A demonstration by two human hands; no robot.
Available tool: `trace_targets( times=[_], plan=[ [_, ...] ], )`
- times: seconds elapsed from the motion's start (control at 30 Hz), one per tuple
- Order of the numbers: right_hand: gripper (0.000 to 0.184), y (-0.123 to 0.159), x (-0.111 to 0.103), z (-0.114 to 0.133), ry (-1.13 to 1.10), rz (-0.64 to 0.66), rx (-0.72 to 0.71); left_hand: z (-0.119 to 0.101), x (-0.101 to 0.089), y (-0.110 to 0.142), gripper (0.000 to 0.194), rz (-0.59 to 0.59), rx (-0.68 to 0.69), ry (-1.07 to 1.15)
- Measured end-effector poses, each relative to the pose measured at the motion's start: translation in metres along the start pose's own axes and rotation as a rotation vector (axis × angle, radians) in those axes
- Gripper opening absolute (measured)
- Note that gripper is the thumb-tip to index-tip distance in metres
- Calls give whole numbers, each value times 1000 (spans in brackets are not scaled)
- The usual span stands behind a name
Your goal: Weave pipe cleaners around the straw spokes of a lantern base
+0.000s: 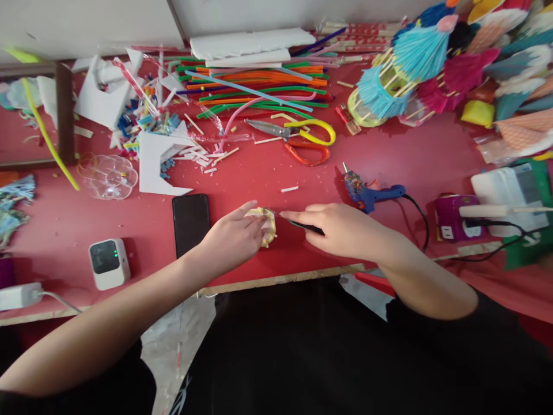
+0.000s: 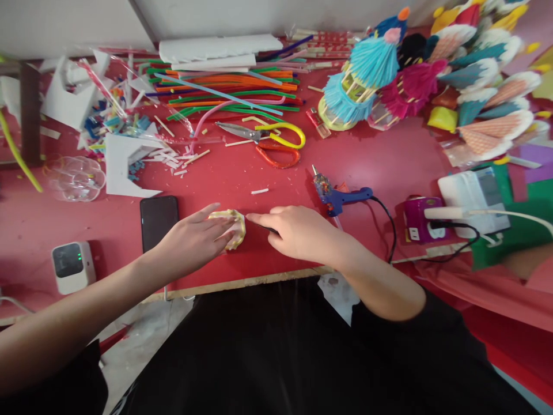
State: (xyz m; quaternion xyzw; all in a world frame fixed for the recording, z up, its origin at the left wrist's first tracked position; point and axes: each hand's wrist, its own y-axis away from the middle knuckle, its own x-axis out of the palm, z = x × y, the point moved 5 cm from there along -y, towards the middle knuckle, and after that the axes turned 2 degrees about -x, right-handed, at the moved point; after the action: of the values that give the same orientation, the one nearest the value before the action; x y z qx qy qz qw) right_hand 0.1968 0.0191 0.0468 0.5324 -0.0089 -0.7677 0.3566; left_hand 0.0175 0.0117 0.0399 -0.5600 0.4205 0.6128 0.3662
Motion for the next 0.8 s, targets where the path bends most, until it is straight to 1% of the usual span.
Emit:
trace_targets(
  times=[0.17,0.33,0.5,0.8],
  plan=[
    [63,-5,-1,3,17,48,15,1,3,-2,32,24,5,5],
    [62,-3,1,3,-16,7,-3,1,2,-6,38,31,-30,21],
    [63,-2,7,-2,-40,7,-14,0,2,-7,36,83,-33,47],
    [65,0,14,-5,-60,-2,-26,-2,3,-9,38,128,-42,50]
  ],
)
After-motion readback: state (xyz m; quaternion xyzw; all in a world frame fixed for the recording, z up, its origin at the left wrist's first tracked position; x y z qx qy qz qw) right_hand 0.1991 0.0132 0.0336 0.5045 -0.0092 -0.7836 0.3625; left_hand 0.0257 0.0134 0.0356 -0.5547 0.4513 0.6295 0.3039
